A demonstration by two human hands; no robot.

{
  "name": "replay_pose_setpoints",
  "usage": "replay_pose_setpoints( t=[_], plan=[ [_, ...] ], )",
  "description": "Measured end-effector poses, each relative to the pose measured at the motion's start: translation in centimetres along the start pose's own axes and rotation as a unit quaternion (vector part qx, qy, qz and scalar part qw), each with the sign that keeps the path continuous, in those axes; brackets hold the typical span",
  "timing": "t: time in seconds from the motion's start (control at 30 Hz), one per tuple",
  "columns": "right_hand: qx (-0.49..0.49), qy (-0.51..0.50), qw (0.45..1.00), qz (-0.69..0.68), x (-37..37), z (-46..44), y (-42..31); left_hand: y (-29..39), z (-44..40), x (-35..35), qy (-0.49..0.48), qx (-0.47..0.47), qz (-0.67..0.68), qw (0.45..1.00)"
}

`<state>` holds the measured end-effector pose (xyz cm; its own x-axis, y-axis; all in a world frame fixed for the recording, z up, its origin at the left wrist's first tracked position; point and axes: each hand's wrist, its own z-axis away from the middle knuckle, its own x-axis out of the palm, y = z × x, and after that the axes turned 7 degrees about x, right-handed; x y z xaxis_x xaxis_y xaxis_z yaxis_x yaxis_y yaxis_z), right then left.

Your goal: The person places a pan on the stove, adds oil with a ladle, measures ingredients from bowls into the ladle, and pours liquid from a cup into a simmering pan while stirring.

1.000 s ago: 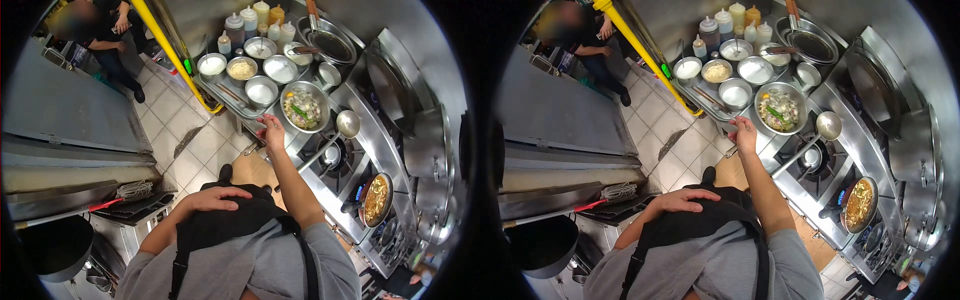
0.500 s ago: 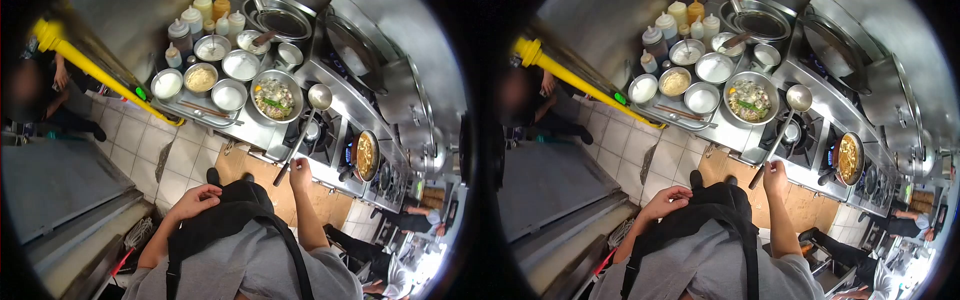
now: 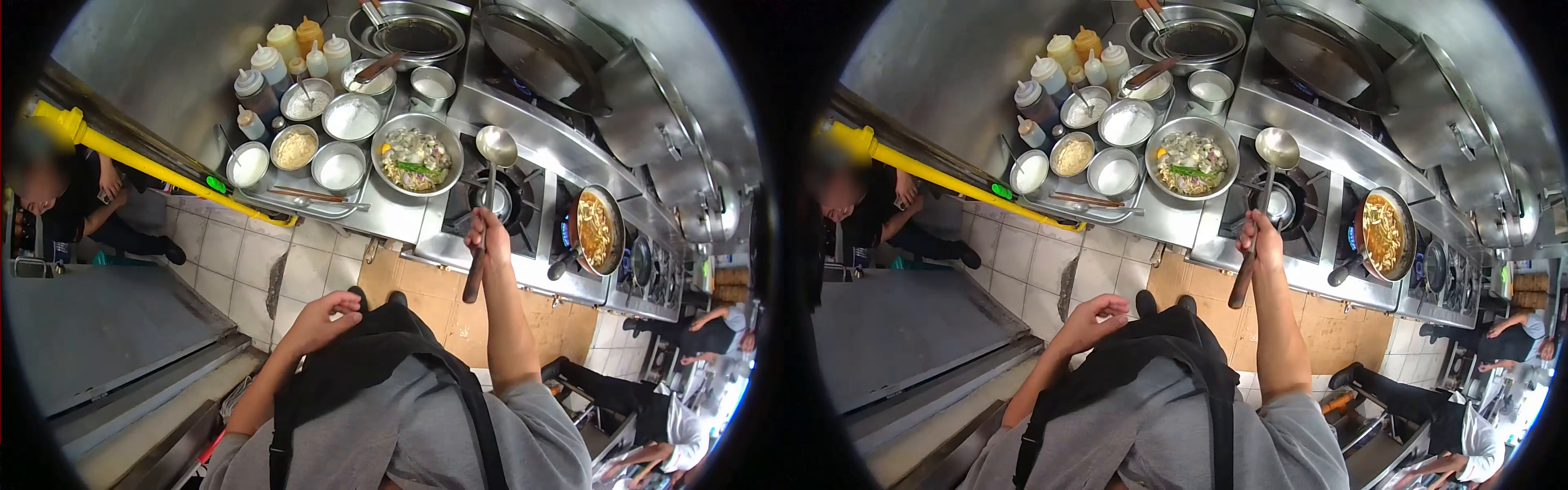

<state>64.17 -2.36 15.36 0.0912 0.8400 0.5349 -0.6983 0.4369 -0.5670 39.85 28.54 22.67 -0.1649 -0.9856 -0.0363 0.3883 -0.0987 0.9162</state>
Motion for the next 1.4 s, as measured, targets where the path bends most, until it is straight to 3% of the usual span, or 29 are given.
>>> replay_pose_setpoints(
  t=[0.07, 0.1, 0.17, 0.2, 0.23, 0.27, 0.3, 0.33, 0.4, 0.47, 0.6, 0.67, 0.7, 0.77, 0.8, 0.87, 0.9, 0.93, 0.97, 1.0, 1.03, 1.1, 1.33, 1.4],
  plan=[
    [-0.002, -0.01, 1.0, -0.029, 2.5, 1.6, 0.2, 2.2, -1.1, 1.7, 0.039, 0.078, -0.141, 0.986],
    [-0.034, 0.015, 0.999, -0.033, 4.7, 3.5, 1.0, 2.9, -2.0, 2.9, 0.043, 0.078, -0.144, 0.986],
    [-0.084, 0.039, 0.995, -0.043, 9.2, 7.0, 3.2, 4.0, -3.7, 5.1, 0.055, 0.209, -0.085, 0.973],
    [-0.106, 0.044, 0.992, -0.051, 11.3, 8.8, 4.4, 4.9, -4.5, 5.6, 0.04, 0.209, -0.087, 0.973],
    [-0.122, 0.023, 0.992, -0.009, 12.9, 11.0, 5.1, 6.3, -5.4, 6.5, 0.069, 0.288, -0.046, 0.954],
    [-0.069, 0.013, 0.988, 0.136, 11.2, 11.3, 6.1, 6.9, -6.3, 8.2, 0.09, 0.362, 0.004, 0.928],
    [-0.054, -0.055, 0.997, 0.004, 13.0, 13.0, 5.3, 5.1, -5.5, 7.9, 0.118, 0.293, 0.052, 0.948],
    [-0.08, -0.091, 0.99, -0.072, 13.6, 13.3, 5.1, 4.9, -5.1, 7.6, 0.114, 0.283, 0.113, 0.946],
    [-0.089, -0.106, 0.977, -0.165, 13.5, 13.4, 2.5, 5.6, -3.2, 5.7, 0.186, 0.41, 0.024, 0.893],
    [-0.096, -0.107, 0.988, -0.057, 12.5, 12.4, 0.8, 6.5, -1.8, 2.9, 0.21, 0.468, 0.095, 0.853],
    [-0.062, -0.111, 0.99, 0.063, 16.4, 14.6, 5.2, 8.0, -2.6, 1.0, 0.206, 0.441, 0.052, 0.872],
    [-0.077, -0.224, 0.953, 0.189, 17.3, 15.2, 6.6, 7.5, -3.3, -0.2, 0.222, 0.341, 0.119, 0.906],
    [-0.079, -0.219, 0.954, 0.187, 17.5, 15.1, 6.7, 7.3, -3.2, -1.2, 0.223, 0.355, 0.14, 0.897],
    [-0.088, -0.332, 0.845, 0.411, 17.6, 15.7, 6.4, 7.0, -1.3, -4.3, 0.197, 0.342, 0.118, 0.911],
    [-0.093, -0.307, 0.864, 0.387, 18.0, 16.5, 6.0, 7.0, -0.3, -6.0, 0.191, 0.338, 0.096, 0.916],
    [-0.14, -0.28, 0.894, 0.32, 19.0, 16.7, 6.3, 7.3, 2.4, -8.8, 0.279, 0.332, 0.047, 0.9],
    [-0.122, -0.245, 0.903, 0.33, 19.2, 16.2, 5.7, 7.3, 3.8, -10.6, 0.261, 0.297, 0.01, 0.918],
    [-0.156, -0.178, 0.9, 0.365, 20.3, 15.3, 5.2, 7.1, 5.2, -12.3, 0.243, 0.255, -0.021, 0.936],
    [-0.173, -0.147, 0.891, 0.393, 21.2, 13.3, 4.5, 7.1, 6.3, -13.2, 0.272, 0.24, -0.007, 0.932],
    [-0.187, -0.131, 0.915, 0.333, 22.9, 11.2, 4.2, 6.7, 7.5, -14.2, 0.294, 0.227, 0.008, 0.928],
    [-0.209, -0.072, 0.897, 0.382, 24.8, 9.3, 4.0, 5.7, 8.9, -15.7, 0.328, 0.22, 0.009, 0.919],
    [-0.237, -0.09, 0.887, 0.386, 28.2, 4.3, 5.4, 3.5, 10.5, -17.5, 0.312, 0.182, 0.031, 0.932],
    [-0.107, -0.193, 0.833, 0.508, 38.8, -12.6, 17.0, -0.6, 15.2, -22.2, 0.411, 0.147, 0.092, 0.895],
    [-0.162, -0.169, 0.806, 0.543, 42.4, -14.2, 20.0, -1.1, 16.0, -23.0, 0.444, 0.152, 0.077, 0.88]
  ],
)
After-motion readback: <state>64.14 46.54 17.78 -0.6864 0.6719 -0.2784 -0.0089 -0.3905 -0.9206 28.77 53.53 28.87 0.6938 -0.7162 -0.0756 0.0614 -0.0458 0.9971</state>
